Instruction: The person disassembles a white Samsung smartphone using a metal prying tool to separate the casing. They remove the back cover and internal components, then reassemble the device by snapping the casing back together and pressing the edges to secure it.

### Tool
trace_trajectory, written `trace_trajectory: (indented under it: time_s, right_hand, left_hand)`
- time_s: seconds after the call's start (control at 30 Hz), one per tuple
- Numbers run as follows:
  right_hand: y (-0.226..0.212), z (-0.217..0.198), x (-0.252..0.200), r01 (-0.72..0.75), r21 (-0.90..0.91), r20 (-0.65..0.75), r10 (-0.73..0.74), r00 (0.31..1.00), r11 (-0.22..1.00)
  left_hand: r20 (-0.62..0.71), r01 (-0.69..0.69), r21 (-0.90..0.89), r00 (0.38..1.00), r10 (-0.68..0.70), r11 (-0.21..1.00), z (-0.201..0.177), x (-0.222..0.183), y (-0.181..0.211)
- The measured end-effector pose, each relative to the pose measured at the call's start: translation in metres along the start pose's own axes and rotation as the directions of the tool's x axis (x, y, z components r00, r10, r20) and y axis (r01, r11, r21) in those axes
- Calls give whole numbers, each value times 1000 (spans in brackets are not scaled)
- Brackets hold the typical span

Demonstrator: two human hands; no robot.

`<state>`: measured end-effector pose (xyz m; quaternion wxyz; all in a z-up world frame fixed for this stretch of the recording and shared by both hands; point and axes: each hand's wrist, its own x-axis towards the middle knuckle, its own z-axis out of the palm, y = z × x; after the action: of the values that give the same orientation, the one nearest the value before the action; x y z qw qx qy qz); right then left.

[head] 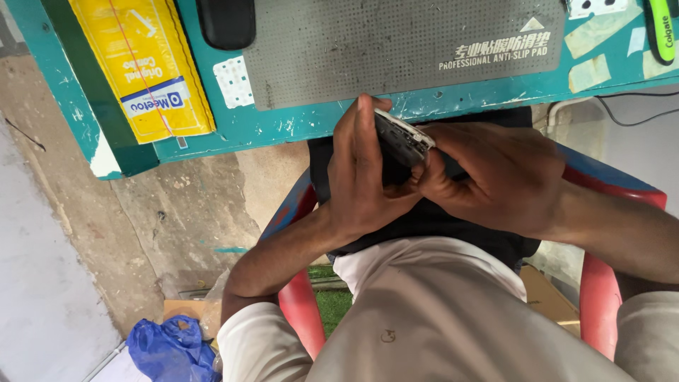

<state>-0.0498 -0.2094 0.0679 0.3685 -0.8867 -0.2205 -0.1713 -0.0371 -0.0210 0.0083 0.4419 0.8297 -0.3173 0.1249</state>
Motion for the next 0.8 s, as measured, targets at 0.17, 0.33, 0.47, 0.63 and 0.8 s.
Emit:
trace_trajectory:
  time_s: [0.17, 0.33, 0.47, 0.63, 0.8]
  right_hand:
    - [-1, 1, 2, 64, -66, -24, -66, 998, 996]
    - [-3, -1, 4, 44, -61, -19, -45, 999, 997]
    - [-1, -1, 0, 7, -26, -4, -7, 1000, 1000]
    - [0, -11, 5, -8, 61, 91, 2, 996, 998]
    - [1, -24, 11, -32, 19, 122, 29, 992, 999]
  left_hand:
    - [10, -30, -23, 999, 30, 999, 3, -1, -2]
    - [11, -42, -23, 999, 42, 999, 1, 3, -1]
    - [24, -38, -7, 999, 38, 999, -3, 5, 0]
    - [-26, -34, 8, 999, 34, 999, -1, 6, -2]
    - [0, -75, 124, 997, 76, 989, -7, 7, -7]
